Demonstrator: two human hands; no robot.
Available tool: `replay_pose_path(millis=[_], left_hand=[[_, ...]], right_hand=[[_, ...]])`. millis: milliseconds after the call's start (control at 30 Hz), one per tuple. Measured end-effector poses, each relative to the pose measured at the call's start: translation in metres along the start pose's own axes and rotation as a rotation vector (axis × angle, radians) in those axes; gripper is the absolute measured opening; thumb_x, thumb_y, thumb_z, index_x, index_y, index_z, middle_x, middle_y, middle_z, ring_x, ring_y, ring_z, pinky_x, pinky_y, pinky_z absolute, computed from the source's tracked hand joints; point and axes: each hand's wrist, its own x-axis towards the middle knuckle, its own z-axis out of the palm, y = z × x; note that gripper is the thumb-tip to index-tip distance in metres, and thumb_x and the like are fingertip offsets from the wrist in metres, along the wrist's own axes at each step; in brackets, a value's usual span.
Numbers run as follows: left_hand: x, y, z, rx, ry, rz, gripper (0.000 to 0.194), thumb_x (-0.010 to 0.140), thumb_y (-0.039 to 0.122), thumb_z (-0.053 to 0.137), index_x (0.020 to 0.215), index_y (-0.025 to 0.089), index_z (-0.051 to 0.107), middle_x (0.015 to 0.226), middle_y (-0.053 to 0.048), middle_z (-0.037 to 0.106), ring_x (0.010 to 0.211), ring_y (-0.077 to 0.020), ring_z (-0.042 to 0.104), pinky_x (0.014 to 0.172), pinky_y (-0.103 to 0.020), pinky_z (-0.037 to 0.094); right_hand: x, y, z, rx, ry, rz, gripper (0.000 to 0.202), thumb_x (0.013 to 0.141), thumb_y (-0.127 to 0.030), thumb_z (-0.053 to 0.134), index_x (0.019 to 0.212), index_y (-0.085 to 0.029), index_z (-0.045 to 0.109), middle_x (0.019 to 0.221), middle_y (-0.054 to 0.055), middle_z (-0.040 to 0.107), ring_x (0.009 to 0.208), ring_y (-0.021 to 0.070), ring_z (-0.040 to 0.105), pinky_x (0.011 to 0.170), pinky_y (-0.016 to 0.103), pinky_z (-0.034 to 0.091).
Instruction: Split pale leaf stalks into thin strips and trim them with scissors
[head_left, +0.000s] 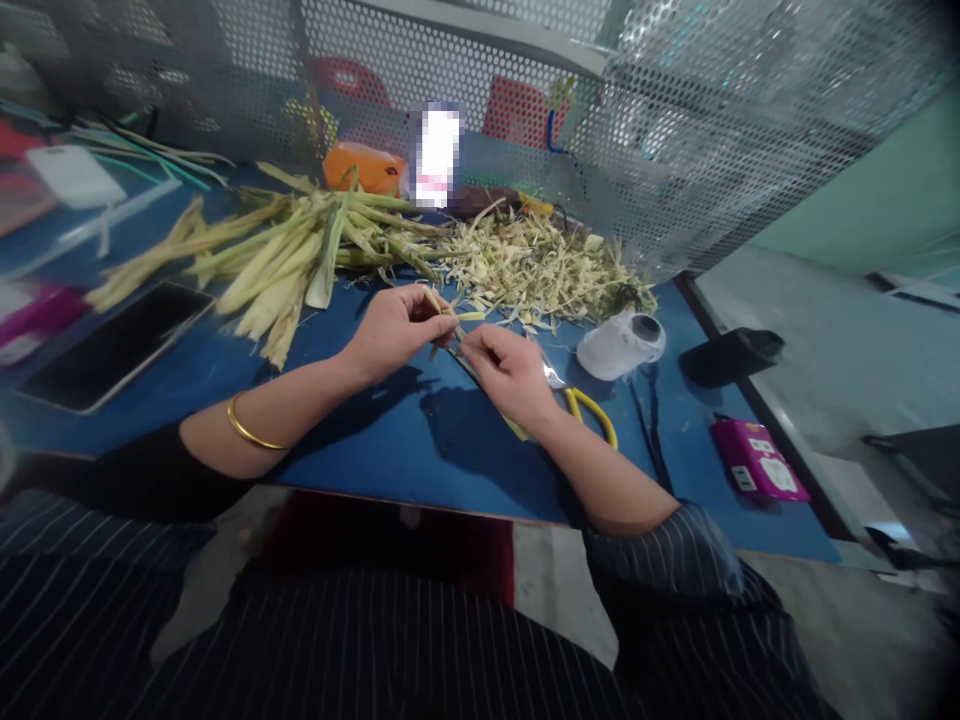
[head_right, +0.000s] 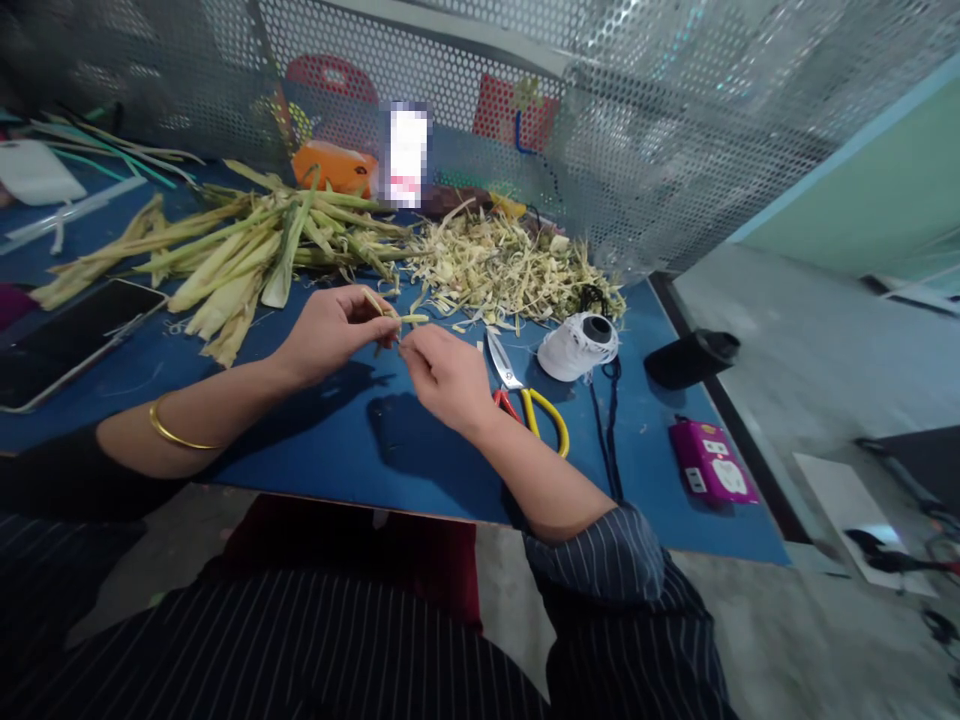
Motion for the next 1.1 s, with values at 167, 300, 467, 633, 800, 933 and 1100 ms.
replay_pose_path(millis=[167,300,467,633,800,933,1100], left_hand=[[-0.002,-0.005,-0.003,0.223,-0.087,0.036,0.014,0.074,0.026,0.067,0.077,0.013,0.069,0.062,-0.002,0.066,0.057,-0.0128,0.060,0.055,-0.024,0.046],[-0.004,-0.002,-0.004,0.195,-0.236,-0.029,0.015,0.074,0.028,0.067,0.077,0.013,0.072,0.064,-0.001,0.067,0.057,-0.0128,0.061,0.056,-0.025,0.048],[-0.008,0.007,0.000,0.214,-0.397,-0.036,0.009,0.073,0.023,0.069,0.073,0.013,0.069,0.064,-0.002,0.067,0.058,-0.0130,0.062,0.058,-0.025,0.049],[-0.009,0.012,0.002,0.022,-0.377,-0.049,0.019,0.069,0.019,0.074,0.081,0.015,0.060,0.064,0.001,0.065,0.059,-0.0126,0.063,0.058,-0.024,0.051],[-0.007,0.010,-0.001,-0.037,-0.253,-0.057,0.020,0.071,0.024,0.074,0.081,0.015,0.059,0.067,-0.002,0.067,0.062,-0.0135,0.064,0.059,-0.026,0.051],[-0.003,0.008,-0.001,-0.102,-0.129,-0.090,0.020,0.071,0.024,0.073,0.080,0.015,0.058,0.066,-0.003,0.066,0.060,-0.0136,0.063,0.056,-0.025,0.048],[0.001,0.002,0.000,-0.120,-0.020,-0.077,0.019,0.070,0.022,0.073,0.077,0.015,0.057,0.063,-0.001,0.064,0.058,-0.0116,0.060,0.056,-0.025,0.048]], right_hand=[[-0.003,-0.007,-0.005,-0.140,0.016,-0.169,0.018,0.092,-0.022,0.047,0.079,-0.019,0.060,0.077,0.002,0.058,0.070,0.0120,0.049,0.063,0.026,0.035],[0.006,0.002,-0.010,0.087,0.067,0.001,0.016,0.087,-0.023,0.055,0.073,-0.018,0.060,0.065,-0.002,0.051,0.062,0.0099,0.043,0.059,0.025,0.034],[0.014,0.015,-0.015,0.225,0.038,0.154,0.016,0.081,-0.024,0.060,0.066,-0.017,0.060,0.058,-0.004,0.049,0.059,0.0086,0.040,0.057,0.025,0.031],[0.014,0.022,-0.008,0.422,-0.023,0.362,0.022,0.076,-0.033,0.066,0.064,-0.017,0.059,0.053,-0.006,0.044,0.050,0.0060,0.031,0.049,0.024,0.023],[0.012,0.022,-0.004,0.566,-0.140,0.539,0.025,0.074,-0.039,0.069,0.066,-0.018,0.059,0.046,-0.009,0.036,0.042,0.0054,0.022,0.042,0.025,0.014],[0.008,0.014,-0.002,0.404,-0.122,0.381,0.019,0.082,-0.030,0.061,0.068,-0.018,0.060,0.055,-0.005,0.044,0.048,0.0068,0.032,0.049,0.025,0.026],[-0.005,-0.005,-0.001,-0.113,0.022,-0.132,0.014,0.089,-0.021,0.051,0.079,-0.020,0.059,0.093,0.007,0.058,0.084,0.0159,0.054,0.072,0.031,0.042]])
